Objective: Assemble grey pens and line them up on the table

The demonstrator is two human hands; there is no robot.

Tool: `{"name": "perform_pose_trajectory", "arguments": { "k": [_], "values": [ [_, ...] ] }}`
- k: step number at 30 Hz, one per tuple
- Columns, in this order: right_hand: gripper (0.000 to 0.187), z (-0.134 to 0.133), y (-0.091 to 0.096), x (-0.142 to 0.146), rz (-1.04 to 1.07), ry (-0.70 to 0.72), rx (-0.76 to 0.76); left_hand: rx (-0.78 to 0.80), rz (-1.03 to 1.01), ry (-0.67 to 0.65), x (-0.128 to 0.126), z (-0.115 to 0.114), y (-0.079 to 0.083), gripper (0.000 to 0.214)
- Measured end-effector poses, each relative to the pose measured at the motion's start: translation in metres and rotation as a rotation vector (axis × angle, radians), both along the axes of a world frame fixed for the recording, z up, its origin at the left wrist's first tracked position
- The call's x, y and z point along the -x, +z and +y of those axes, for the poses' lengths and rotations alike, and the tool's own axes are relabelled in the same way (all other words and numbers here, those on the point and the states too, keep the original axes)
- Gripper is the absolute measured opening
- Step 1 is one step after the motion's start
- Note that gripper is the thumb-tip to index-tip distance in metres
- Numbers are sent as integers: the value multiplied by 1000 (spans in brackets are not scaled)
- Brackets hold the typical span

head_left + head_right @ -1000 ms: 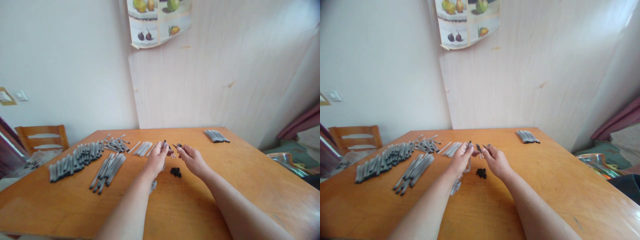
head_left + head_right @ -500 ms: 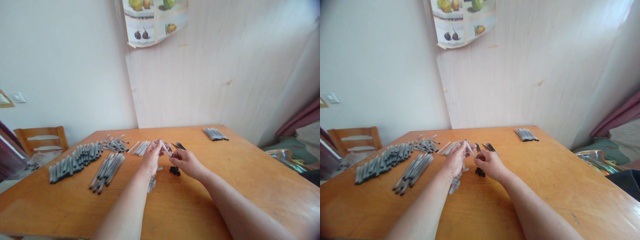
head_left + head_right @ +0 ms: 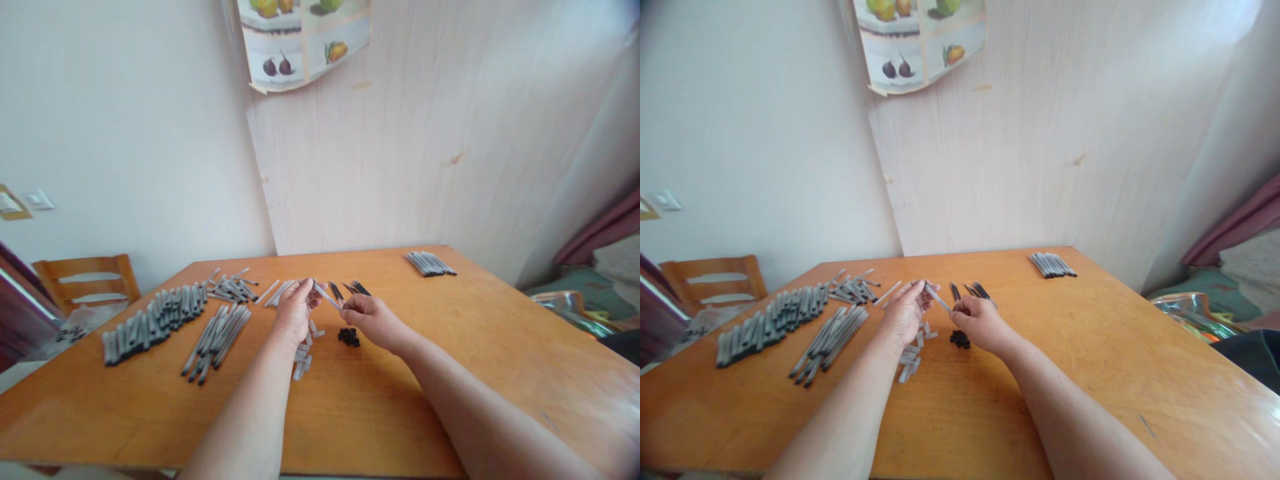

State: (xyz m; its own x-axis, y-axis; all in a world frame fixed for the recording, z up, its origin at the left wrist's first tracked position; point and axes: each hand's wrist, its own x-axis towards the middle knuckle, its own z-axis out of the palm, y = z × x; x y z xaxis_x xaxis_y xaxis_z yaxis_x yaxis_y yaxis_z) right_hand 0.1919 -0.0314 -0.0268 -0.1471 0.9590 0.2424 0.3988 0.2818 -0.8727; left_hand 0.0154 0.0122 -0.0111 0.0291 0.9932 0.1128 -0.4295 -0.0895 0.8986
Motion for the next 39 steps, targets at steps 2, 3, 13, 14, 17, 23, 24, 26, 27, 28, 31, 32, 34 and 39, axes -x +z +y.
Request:
{"name": "perform_pose_trajectory", "arguments": {
  "k": [2,3,13,14,17,23,24,26,27,28,31,32,34,39],
  "values": [
    [18,0,0,0,54,16,36,6,-11,-18,1,-1,1,28],
    [19,0,0,-1,76,20,51,11,-19,-26,1,-1,1,27],
    [20,2,-4,1,166,38,64,11,-19,44,0,4,-3,34],
    [22,2,-4,1,194,31,57,11,-26,54,1,6,-4,33],
    [24,2,-2,2,232,9,34,22,-54,45,3,8,-6,30],
    [19,1,3,-1,198,-37,40,46,-119,-38,6,8,-4,23],
    [19,2,3,-1,210,-36,52,49,-129,-51,7,8,-4,23],
    [22,2,2,-2,228,-29,78,55,-147,-81,8,10,-6,21],
    [23,2,2,-2,237,-23,91,56,-154,-95,9,11,-6,21],
    [25,3,2,-2,246,-17,103,57,-161,-106,10,12,-7,20],
    [28,3,0,-1,273,-9,120,65,-173,-99,10,13,-7,18],
    [28,3,0,-1,276,-11,109,70,-175,-85,10,13,-7,17],
    [25,4,-2,0,292,-22,63,80,-185,-55,10,13,-6,15],
    [24,7,-3,-1,352,-59,-6,106,-222,-76,11,14,-6,14]
  ]
}}
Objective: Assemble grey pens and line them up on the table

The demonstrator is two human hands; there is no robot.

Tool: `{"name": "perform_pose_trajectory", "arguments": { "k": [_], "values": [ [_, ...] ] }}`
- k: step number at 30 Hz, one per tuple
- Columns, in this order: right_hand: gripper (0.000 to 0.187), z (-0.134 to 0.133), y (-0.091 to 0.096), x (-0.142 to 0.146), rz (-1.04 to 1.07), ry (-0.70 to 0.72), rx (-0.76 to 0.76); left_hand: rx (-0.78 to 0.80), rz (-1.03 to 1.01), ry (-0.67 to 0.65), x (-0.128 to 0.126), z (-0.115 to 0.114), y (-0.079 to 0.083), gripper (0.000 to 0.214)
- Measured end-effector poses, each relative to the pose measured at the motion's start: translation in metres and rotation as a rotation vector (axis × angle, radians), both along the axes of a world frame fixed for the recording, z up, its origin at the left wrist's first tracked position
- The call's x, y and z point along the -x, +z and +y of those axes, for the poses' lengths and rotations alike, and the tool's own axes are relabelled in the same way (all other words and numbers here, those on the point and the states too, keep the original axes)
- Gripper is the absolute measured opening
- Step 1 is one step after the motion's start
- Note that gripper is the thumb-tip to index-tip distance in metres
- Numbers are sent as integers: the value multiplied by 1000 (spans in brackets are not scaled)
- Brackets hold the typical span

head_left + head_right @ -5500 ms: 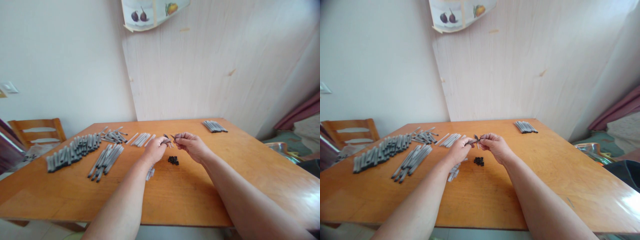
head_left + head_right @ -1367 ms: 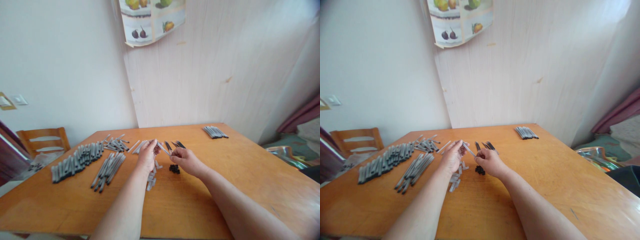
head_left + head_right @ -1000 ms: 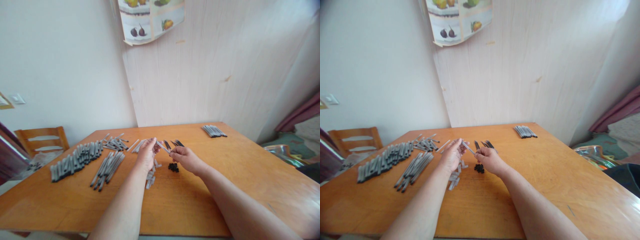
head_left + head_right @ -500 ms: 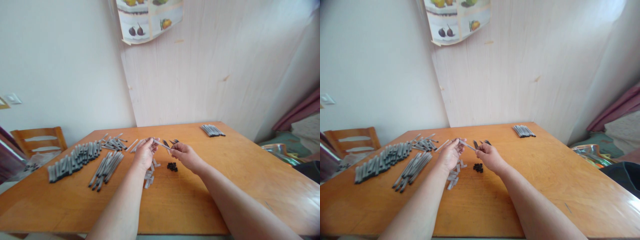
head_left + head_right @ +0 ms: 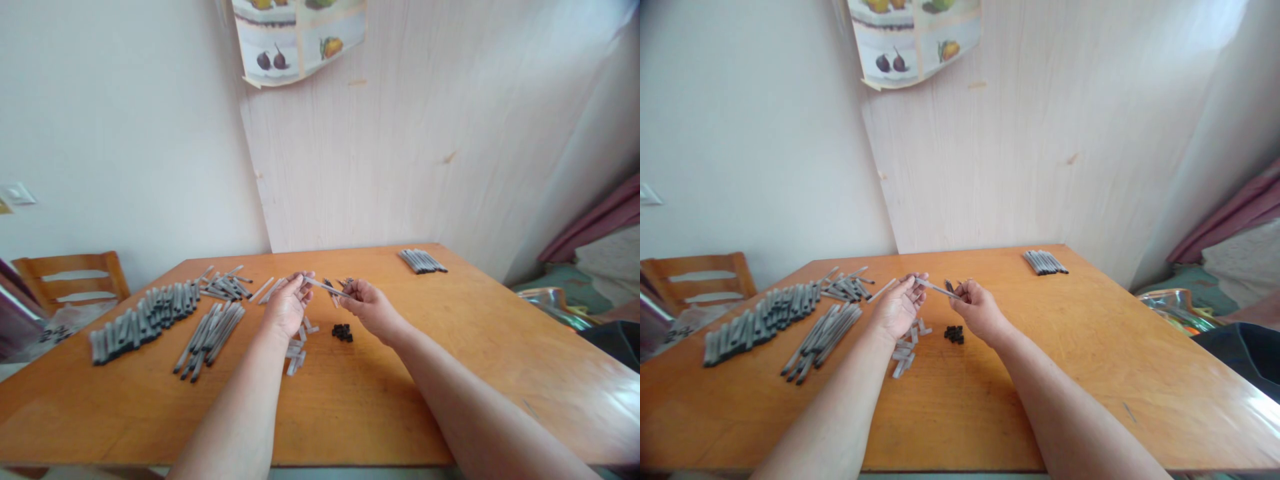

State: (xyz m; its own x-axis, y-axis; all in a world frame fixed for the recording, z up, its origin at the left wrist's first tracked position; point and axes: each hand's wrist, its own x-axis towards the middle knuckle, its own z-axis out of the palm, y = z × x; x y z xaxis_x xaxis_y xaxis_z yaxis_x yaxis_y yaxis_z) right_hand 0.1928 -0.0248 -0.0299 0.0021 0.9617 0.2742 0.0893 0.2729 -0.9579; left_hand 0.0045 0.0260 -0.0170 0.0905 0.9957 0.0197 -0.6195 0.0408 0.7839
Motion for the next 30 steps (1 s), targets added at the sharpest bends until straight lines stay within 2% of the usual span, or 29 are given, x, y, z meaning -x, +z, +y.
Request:
{"name": "perform_pose_trajectory", "arguments": {
  "k": [5,16,19,24,30],
  "values": [
    [21,-2,5,-1,74,17,57,-17,-25,-49,2,0,1,13],
    [35,-7,11,-4,83,111,161,-58,-45,-86,3,-2,5,11],
    [37,-6,10,-3,88,124,150,-46,-46,-61,3,-1,4,10],
    [26,-1,4,-2,144,100,45,-4,-35,9,3,1,3,9],
    [22,2,2,-4,128,84,39,-27,-22,-6,2,-1,5,10]
  ]
}}
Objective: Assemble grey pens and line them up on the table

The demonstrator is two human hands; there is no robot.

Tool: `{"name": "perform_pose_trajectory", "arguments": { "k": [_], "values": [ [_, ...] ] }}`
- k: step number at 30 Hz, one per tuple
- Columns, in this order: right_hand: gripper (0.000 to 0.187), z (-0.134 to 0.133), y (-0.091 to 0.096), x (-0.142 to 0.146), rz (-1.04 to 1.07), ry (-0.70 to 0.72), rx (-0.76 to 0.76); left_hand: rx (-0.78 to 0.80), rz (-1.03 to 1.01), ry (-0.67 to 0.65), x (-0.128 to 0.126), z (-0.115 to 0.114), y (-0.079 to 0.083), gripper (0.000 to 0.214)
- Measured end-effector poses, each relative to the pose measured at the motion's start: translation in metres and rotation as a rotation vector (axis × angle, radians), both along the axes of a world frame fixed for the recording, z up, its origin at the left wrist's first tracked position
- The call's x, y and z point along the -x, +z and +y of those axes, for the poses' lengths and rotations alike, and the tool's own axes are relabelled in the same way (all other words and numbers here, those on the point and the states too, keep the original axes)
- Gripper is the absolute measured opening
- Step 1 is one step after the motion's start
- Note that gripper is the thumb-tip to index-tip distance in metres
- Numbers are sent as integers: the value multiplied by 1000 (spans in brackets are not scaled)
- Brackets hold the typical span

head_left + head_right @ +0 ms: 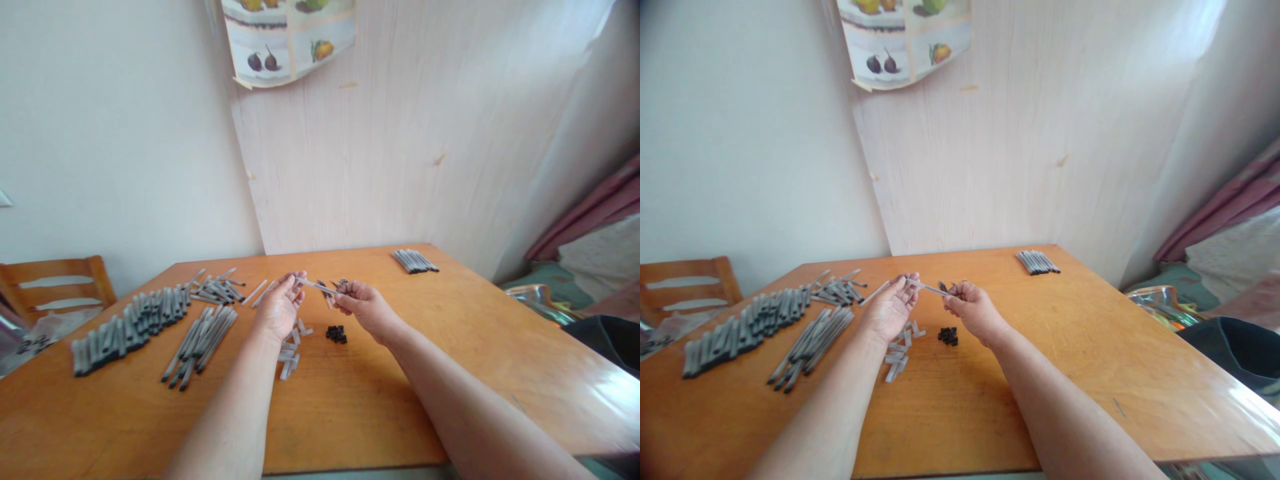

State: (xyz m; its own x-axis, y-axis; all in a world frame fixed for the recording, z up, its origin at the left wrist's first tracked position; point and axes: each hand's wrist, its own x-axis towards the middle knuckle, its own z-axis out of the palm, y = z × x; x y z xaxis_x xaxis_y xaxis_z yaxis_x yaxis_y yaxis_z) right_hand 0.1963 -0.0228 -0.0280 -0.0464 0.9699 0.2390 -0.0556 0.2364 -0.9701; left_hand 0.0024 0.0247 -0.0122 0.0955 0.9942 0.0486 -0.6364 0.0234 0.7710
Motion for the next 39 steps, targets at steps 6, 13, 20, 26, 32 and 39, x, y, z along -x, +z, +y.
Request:
{"name": "perform_pose_trajectory", "arguments": {
  "k": [6,13,20,26,32,39],
  "values": [
    [27,-4,5,-1,-24,-14,36,-19,-7,-22,0,-2,3,11],
    [34,-7,7,-2,-40,12,71,-55,-3,-35,0,-4,5,14],
    [36,-8,9,-4,-12,52,94,-82,7,-46,1,-4,5,10],
    [37,-8,8,-3,26,64,134,-94,-1,-51,1,-4,5,10],
    [36,-6,4,-3,23,67,144,-92,4,-49,0,-6,6,11],
    [36,-7,7,1,17,41,151,-53,12,-41,-3,-5,5,22]
  ]
}}
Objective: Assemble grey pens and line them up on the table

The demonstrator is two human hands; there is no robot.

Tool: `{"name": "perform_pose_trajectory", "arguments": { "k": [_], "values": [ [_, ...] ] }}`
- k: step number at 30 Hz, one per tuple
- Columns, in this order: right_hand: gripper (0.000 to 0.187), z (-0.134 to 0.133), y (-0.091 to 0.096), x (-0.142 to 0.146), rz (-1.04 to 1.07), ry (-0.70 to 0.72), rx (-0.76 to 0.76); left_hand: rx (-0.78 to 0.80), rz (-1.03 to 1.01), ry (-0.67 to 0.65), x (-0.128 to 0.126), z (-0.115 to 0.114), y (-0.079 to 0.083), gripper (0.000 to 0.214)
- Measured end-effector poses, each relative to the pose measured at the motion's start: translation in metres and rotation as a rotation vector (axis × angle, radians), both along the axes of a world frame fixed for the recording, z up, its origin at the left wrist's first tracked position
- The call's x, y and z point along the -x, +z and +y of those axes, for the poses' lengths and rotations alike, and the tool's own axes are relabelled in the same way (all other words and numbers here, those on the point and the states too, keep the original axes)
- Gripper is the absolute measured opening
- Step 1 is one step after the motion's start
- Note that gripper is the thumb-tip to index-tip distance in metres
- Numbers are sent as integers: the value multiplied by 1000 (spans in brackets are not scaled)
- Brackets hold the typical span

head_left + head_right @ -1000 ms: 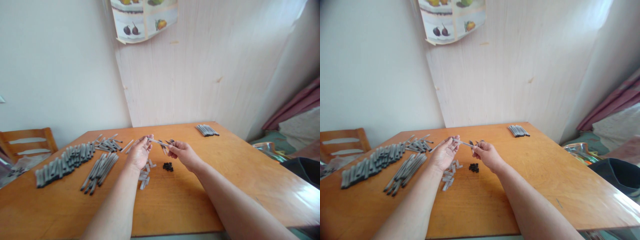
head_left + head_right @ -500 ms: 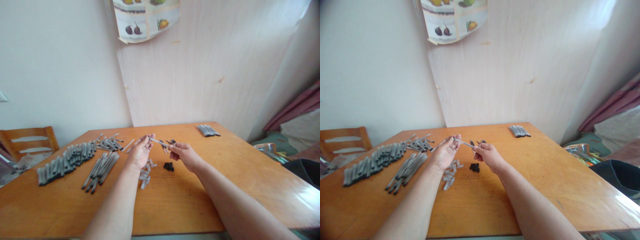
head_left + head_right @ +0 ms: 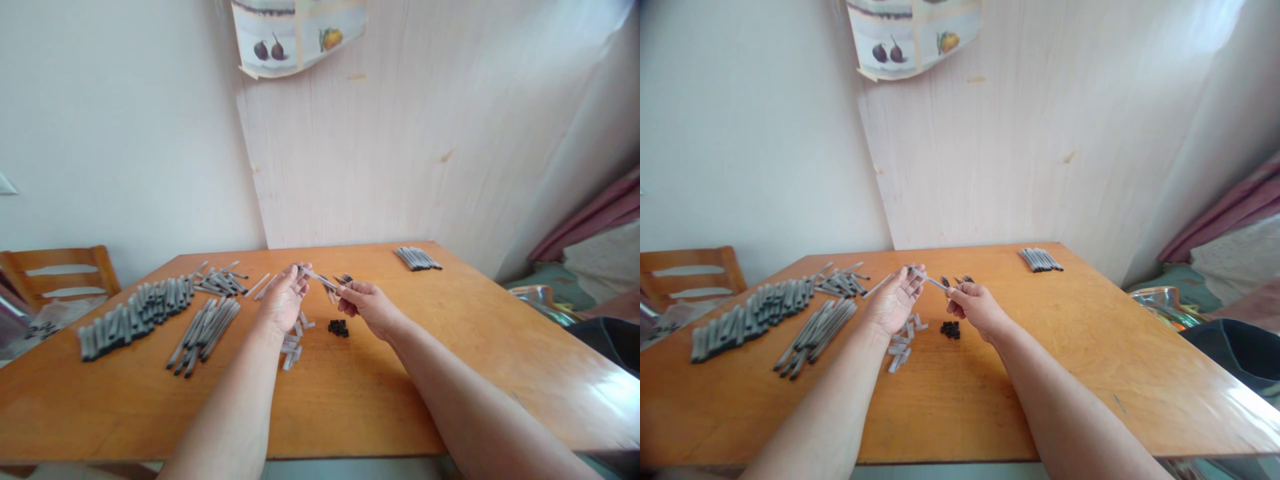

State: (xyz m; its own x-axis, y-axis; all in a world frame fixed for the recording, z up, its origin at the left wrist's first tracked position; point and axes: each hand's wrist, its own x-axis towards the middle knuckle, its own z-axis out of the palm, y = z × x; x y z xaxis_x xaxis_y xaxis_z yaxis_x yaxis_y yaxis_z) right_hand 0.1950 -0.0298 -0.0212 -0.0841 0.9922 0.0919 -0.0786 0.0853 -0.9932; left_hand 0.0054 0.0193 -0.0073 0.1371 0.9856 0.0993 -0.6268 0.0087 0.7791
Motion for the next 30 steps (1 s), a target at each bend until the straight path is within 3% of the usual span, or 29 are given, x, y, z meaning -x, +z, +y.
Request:
{"name": "perform_pose_trajectory", "arguments": {
  "k": [5,10,18,25,30],
  "values": [
    [37,-1,2,-1,47,-53,-23,-23,128,-77,-9,-4,-5,31],
    [39,-2,1,0,35,-9,-40,-104,348,-208,-18,-13,-12,27],
    [42,-4,2,3,-2,26,-22,-187,433,-179,-19,-12,-15,21],
    [37,2,-8,4,-105,-31,-48,-84,276,-22,-12,-6,-9,23],
    [16,3,-18,9,-557,-96,-363,-2,195,191,-4,3,-5,20]
  ]
}}
